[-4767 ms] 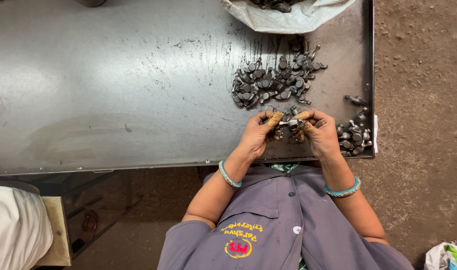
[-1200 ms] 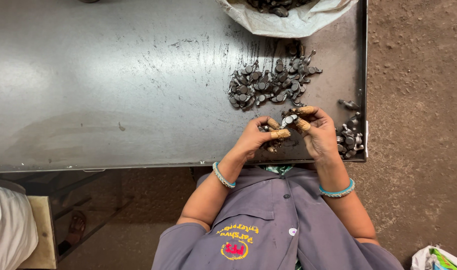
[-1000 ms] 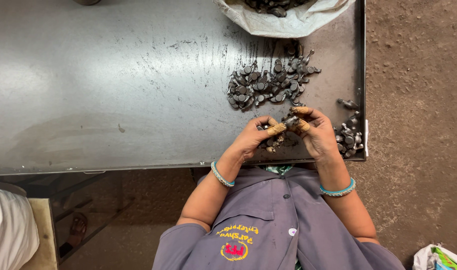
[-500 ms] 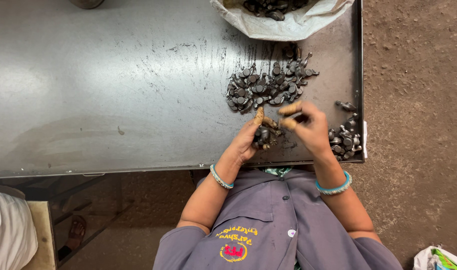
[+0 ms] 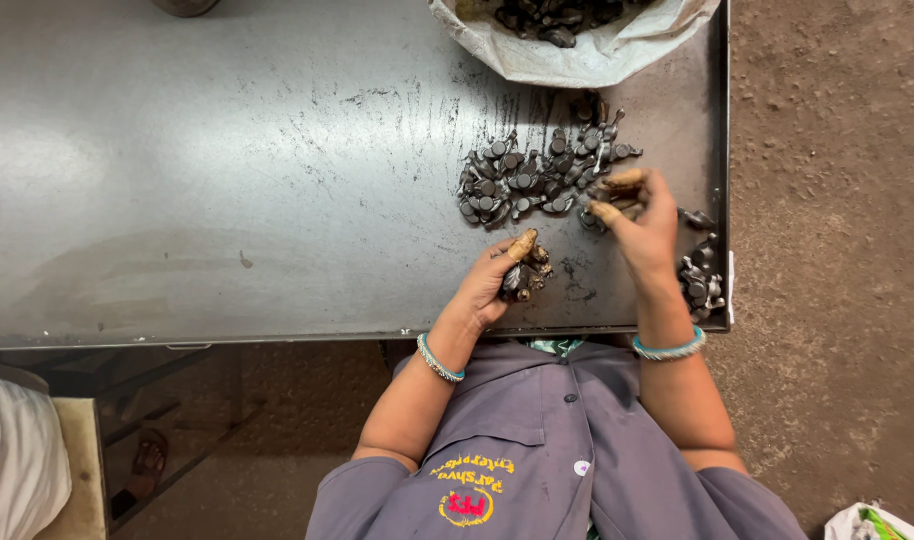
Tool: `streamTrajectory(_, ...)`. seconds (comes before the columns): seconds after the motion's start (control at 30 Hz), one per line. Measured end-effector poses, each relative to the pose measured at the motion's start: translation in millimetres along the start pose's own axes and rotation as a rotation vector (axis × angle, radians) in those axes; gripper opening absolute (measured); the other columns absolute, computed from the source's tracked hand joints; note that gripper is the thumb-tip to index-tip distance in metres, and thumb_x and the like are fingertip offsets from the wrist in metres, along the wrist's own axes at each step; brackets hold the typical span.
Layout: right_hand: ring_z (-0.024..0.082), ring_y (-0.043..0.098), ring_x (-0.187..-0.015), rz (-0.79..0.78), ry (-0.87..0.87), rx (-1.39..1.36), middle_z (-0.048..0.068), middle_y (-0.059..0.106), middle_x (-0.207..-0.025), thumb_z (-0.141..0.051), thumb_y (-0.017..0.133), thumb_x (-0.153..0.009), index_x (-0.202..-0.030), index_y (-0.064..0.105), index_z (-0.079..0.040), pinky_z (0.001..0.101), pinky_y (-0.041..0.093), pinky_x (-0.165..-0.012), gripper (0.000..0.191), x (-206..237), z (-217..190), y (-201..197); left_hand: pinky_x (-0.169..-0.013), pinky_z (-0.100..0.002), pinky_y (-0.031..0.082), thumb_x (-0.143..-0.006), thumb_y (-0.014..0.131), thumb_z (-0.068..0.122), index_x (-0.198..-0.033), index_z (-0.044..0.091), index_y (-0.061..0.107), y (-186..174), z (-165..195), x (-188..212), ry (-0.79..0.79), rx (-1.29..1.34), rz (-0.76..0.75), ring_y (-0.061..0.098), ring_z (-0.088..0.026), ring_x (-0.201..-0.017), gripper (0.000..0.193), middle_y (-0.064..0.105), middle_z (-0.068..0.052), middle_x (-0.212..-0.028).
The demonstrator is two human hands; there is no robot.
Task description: The person sorts small dark metal castings on a metal table, picking up handfuls, turning and checking each piece by hand, and placing accepted pieces into a white sack at the edge of the table. Near the end the person uses a small stone-like block to wipe dark residue off the table surface.
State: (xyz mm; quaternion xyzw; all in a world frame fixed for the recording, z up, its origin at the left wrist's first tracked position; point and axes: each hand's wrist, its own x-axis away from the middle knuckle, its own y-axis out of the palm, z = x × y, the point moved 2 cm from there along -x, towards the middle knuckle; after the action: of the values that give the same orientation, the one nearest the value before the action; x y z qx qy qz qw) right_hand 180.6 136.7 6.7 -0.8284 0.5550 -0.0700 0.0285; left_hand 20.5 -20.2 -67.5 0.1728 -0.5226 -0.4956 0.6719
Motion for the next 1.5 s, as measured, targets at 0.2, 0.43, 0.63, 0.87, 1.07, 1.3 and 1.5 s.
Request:
streamTrajectory(0.2,0.024,0.071,-0.11,-0.142,0.158,-0.701,0.015,0.07,-0.12,0.01,0.073,-0.085,-0.121,0.062,-0.002,0.0402,0.062,-0.095,0.039,30.1,20.8,-27.3,-0.06,-0.028,0.059,-0.097,0.072,0.025,-0.113,0.004,0.069,5.3,0.3,-2.1,-0.011,0.003,0.001,0.074,-0.015,-0.081,0.026,0.075,-0.006,-0.097)
streamTrajectory(0.43,0.024,0.073,-0.104,-0.169,0.214,-0.755,0.014,0.071,-0.115,0.002,0.076,-0.089,-0.117,0.066,0.0,0.0422,0.064,-0.089,0.029,40.9,42.3,-38.6,-0.054,-0.027,0.056,-0.097,0.072,0.026,-0.114,0.005,0.069,7.5,4.0,-0.8,-0.023,-0.012,0.008,0.074,-0.015,-0.08,0.027,0.075,-0.005,-0.097)
streamTrajectory(0.63,0.022,0.074,-0.09,-0.198,0.232,-0.714,0.014,0.074,-0.107,-0.006,0.078,-0.092,-0.117,0.068,0.0,0.0334,0.062,-0.074,0.028,44.9,52.3,-42.6,-0.051,-0.027,0.054,-0.098,0.072,0.026,-0.116,0.006,0.07,12.3,7.3,2.8,-0.018,-0.024,0.004,0.074,-0.014,-0.079,0.026,0.075,-0.005,-0.099)
streamTrajectory(0.87,0.016,0.071,-0.07,-0.305,0.259,-0.514,0.018,0.075,-0.094,-0.011,0.076,-0.096,-0.115,0.073,0.006,0.0249,0.054,-0.056,0.025,52.1,28.3,-21.9,-0.053,-0.027,0.055,-0.099,0.066,0.033,-0.125,0.007,0.07,25.3,4.8,6.0,-0.08,-0.041,-0.151,0.072,-0.013,-0.073,0.037,0.077,-0.009,-0.104)
streamTrajectory(1.07,0.018,0.071,-0.088,-0.117,-0.258,0.254,0.009,0.071,-0.099,0.007,0.078,-0.09,-0.11,0.073,-0.003,0.0278,0.057,-0.074,0.023,44.2,-27.3,-9.7,-0.048,-0.026,0.051,-0.1,0.065,0.044,-0.119,0.003,0.07,18.9,-5.1,2.0,-0.157,0.08,-0.111,0.07,-0.013,-0.067,0.045,0.076,-0.009,-0.094)
streamTrajectory(1.3,0.031,0.063,-0.105,-0.056,-0.298,0.749,0.013,0.068,-0.109,0.015,0.072,-0.078,-0.125,0.071,-0.006,0.0391,0.053,-0.093,0.052,13.7,-34.3,-2.4,-0.047,-0.026,0.049,-0.101,0.067,0.038,-0.12,0.004,0.069,1.1,8.0,3.4,-0.06,0.132,-0.066,0.072,-0.016,-0.073,0.04,0.076,-0.008,-0.094)
streamTrajectory(1.5,0.026,0.067,-0.098,-0.032,-0.277,0.675,0.011,0.069,-0.107,0.008,0.081,-0.077,-0.115,0.068,-0.002,0.0347,0.057,-0.085,0.042,22.0,-17.5,-5.7,-0.046,-0.026,0.049,-0.099,0.066,0.04,-0.119,0.004,0.07,4.3,10.6,6.3,-0.053,0.114,-0.079,0.074,-0.018,-0.075,0.042,0.076,-0.01,-0.093)
